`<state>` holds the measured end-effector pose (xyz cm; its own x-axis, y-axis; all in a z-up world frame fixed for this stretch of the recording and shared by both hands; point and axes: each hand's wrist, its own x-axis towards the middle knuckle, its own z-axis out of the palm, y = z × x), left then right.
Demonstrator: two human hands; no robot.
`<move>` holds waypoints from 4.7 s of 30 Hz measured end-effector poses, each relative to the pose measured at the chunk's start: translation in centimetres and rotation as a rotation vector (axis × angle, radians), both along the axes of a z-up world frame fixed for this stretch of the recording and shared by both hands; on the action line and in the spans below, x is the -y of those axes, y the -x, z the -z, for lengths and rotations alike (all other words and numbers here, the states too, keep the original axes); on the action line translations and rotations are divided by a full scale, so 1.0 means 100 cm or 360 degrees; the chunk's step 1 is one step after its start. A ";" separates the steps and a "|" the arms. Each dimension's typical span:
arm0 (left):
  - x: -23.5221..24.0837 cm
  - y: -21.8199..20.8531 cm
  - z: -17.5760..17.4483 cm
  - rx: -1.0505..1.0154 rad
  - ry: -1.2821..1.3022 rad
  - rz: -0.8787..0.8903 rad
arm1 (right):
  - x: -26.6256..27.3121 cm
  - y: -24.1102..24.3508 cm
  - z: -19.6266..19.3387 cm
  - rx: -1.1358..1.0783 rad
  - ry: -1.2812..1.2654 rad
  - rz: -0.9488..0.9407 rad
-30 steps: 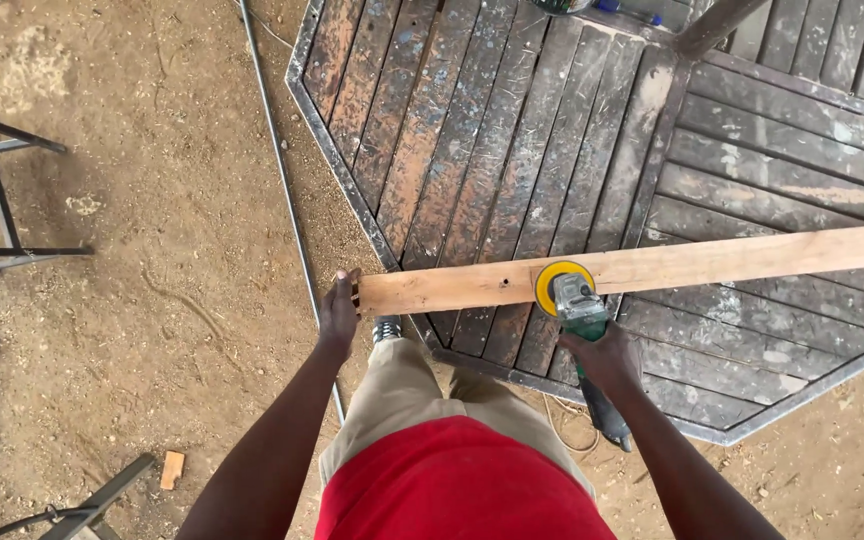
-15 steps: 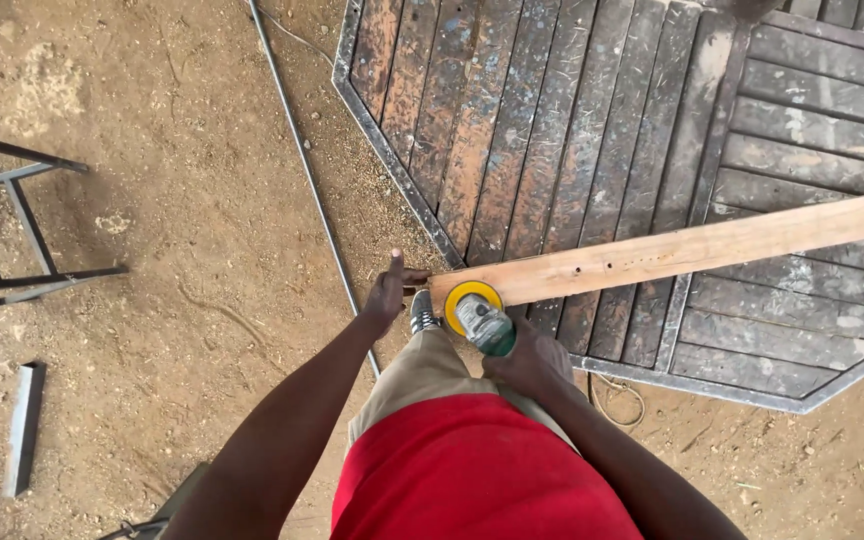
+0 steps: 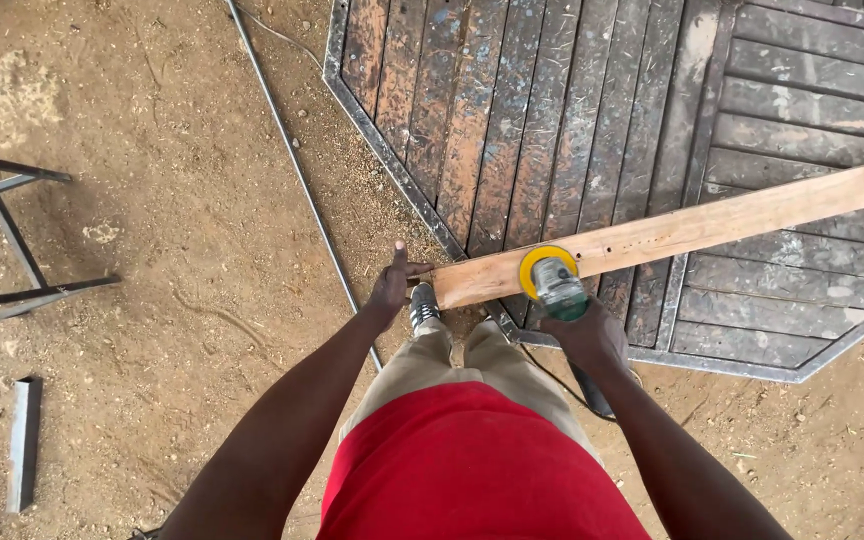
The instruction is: Sanding a long wooden plank using an angle grinder with a sanding disc attachment on an outdoor workbench.
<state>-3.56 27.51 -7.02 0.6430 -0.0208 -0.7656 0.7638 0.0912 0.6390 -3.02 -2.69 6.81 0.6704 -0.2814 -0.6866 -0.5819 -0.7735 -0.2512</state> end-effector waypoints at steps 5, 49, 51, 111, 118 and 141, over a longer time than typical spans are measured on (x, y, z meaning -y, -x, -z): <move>-0.011 -0.002 0.030 0.0002 0.0066 0.0051 | -0.058 0.002 -0.016 -0.0188 -0.0015 -0.0432; -0.013 -0.005 -0.024 -0.0082 0.0293 -0.0069 | -0.081 -0.014 0.006 -0.0106 -0.0073 -0.0432; -0.011 -0.006 -0.019 -0.0096 0.0303 -0.0085 | -0.079 -0.017 -0.008 -0.0043 -0.0021 -0.0525; 0.008 0.010 0.008 0.0571 -0.1026 0.0804 | 0.059 0.032 0.054 0.0091 0.0046 0.0160; 0.009 0.008 -0.005 0.0564 -0.1003 0.0770 | 0.027 0.030 0.009 0.0105 0.0042 0.0257; 0.015 0.013 -0.007 0.0566 -0.1105 0.0848 | -0.015 -0.006 -0.011 -0.0156 -0.0065 -0.0190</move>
<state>-4.88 26.05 -6.30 0.8785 0.0078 -0.4778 0.3451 -0.7020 0.6231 -2.42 -1.19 7.95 0.6267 -0.1739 -0.7596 -0.5095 -0.8290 -0.2306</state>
